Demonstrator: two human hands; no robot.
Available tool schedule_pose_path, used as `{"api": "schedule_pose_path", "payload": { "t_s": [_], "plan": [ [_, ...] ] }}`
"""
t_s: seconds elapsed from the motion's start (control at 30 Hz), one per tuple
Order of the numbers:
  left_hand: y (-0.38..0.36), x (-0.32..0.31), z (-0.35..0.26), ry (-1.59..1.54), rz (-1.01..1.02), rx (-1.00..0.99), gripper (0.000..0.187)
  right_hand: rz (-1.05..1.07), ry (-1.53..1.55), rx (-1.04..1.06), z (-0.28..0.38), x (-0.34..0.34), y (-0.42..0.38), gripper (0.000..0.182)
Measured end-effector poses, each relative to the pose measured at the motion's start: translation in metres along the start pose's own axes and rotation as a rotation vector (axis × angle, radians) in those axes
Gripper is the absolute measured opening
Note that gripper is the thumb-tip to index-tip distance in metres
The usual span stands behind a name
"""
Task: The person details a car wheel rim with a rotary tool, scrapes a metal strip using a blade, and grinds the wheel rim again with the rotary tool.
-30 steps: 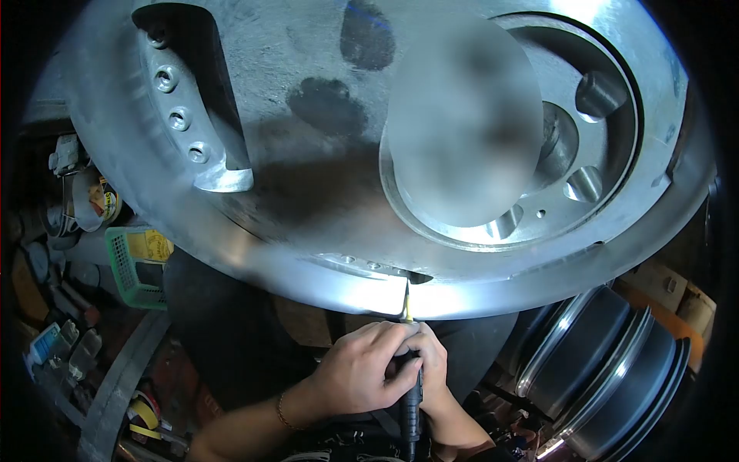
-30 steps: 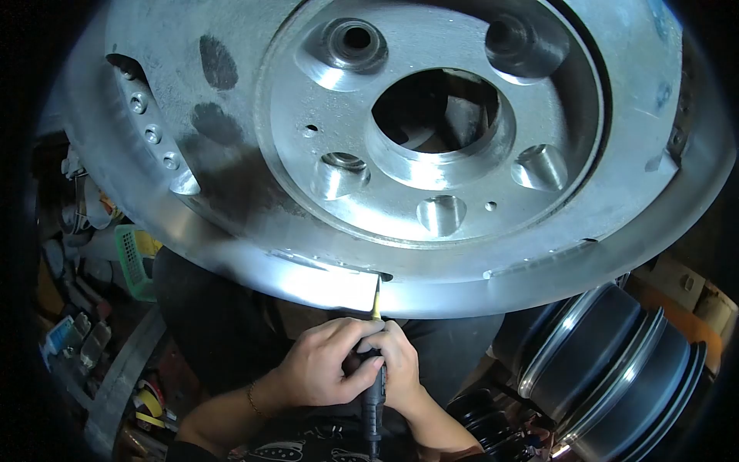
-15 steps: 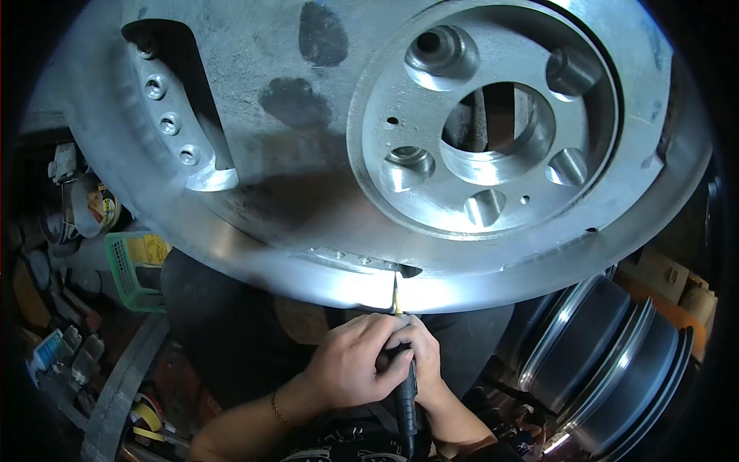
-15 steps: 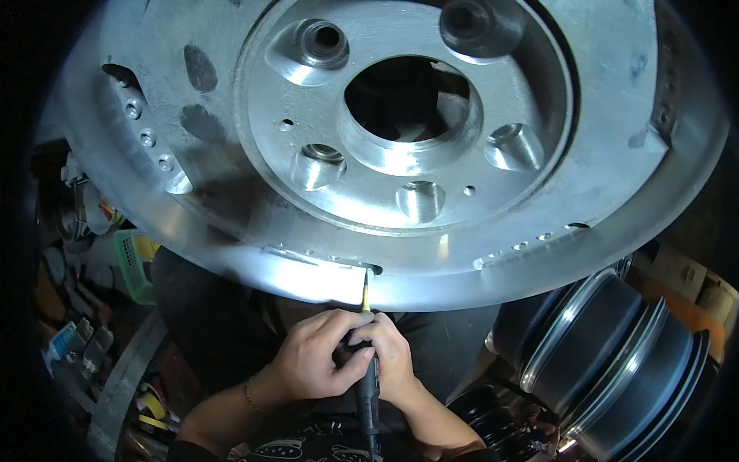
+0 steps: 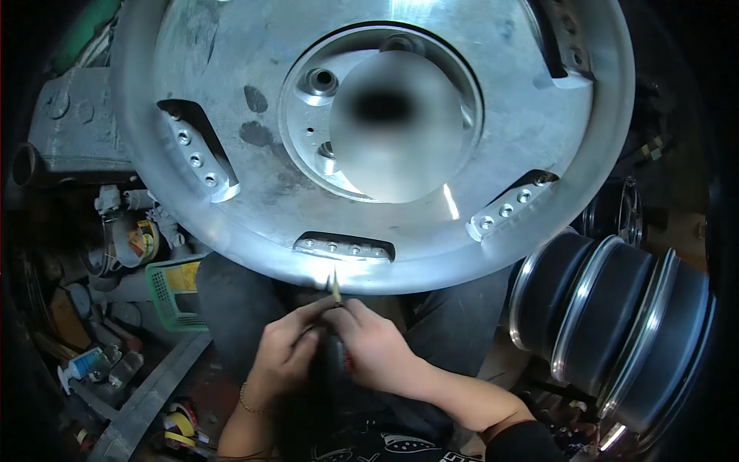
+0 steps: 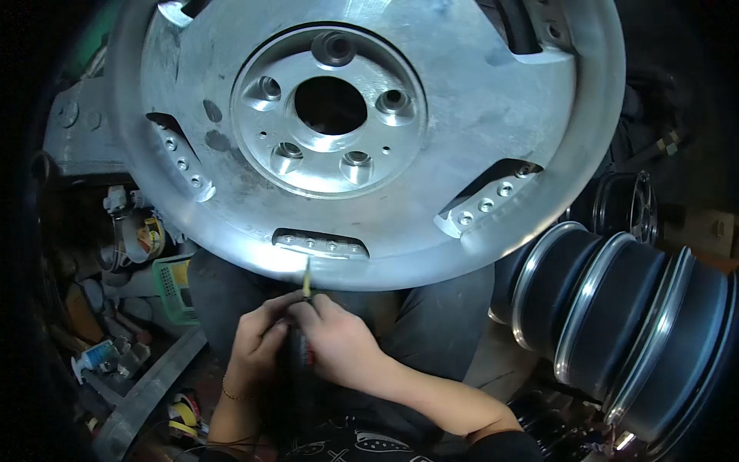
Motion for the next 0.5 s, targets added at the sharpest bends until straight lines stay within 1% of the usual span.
{"api": "schedule_pose_path", "payload": {
  "t_s": [0.03, 0.07, 0.1, 0.17, 0.2, 0.23, 0.27, 0.3, 0.33, 0.4, 0.43, 0.47, 0.5],
  "plan": [
    [-0.006, 0.006, -0.008, 0.048, -0.001, 0.060, 0.049, -0.008, 0.030, 0.037, 0.007, -0.003, 0.003, 0.050],
    [-0.015, 0.012, -0.006, 0.017, -0.032, 0.025, 0.058, 0.044, 0.074, 0.054, 0.015, -0.006, 0.006, 0.048],
    [-0.023, 0.018, -0.002, 0.116, 0.003, 0.012, 0.065, 0.031, 0.091, 0.065, 0.021, -0.006, 0.009, 0.048],
    [-0.039, 0.020, -0.003, 0.115, -0.045, -0.030, 0.080, 0.217, 0.102, 0.025, 0.029, -0.012, 0.015, 0.044],
    [-0.044, 0.020, -0.002, 0.139, -0.046, -0.027, 0.080, 0.256, 0.122, 0.054, 0.034, -0.009, 0.018, 0.043],
    [-0.049, 0.020, -0.003, 0.150, -0.050, -0.053, 0.090, 0.245, 0.142, 0.065, 0.034, -0.009, 0.019, 0.043],
    [-0.051, 0.021, -0.004, 0.162, -0.054, -0.080, 0.101, 0.278, 0.139, 0.095, 0.035, -0.011, 0.019, 0.046],
    [-0.051, 0.021, -0.005, 0.188, -0.058, -0.075, 0.101, 0.312, 0.135, 0.127, 0.036, -0.012, 0.019, 0.048],
    [-0.048, 0.018, -0.008, 0.253, -0.061, -0.101, 0.107, 0.333, 0.145, 0.140, 0.035, -0.006, 0.019, 0.056],
    [-0.042, 0.014, -0.017, 0.426, -0.063, -0.136, 0.121, 0.336, 0.193, 0.134, 0.031, -0.004, 0.021, 0.058],
    [-0.037, 0.011, -0.026, 0.550, -0.059, -0.218, 0.117, 0.346, 0.225, 0.111, 0.028, -0.005, 0.021, 0.060],
    [-0.036, 0.013, -0.021, 0.587, -0.080, -0.258, 0.112, 0.277, 0.188, 0.142, 0.025, -0.004, 0.021, 0.058],
    [-0.033, 0.015, -0.019, 0.626, -0.099, -0.301, 0.106, 0.272, 0.206, 0.150, 0.022, -0.010, 0.021, 0.058]
  ]
}}
Point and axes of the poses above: each hand's wrist, its own y-axis towards the middle knuckle, its own x-axis out of the back of the hand, z = x × y, the point moved 5 cm from there along y, towards the middle knuckle, and after that the axes turned 15 degrees about -y, right-handed, at the moved point
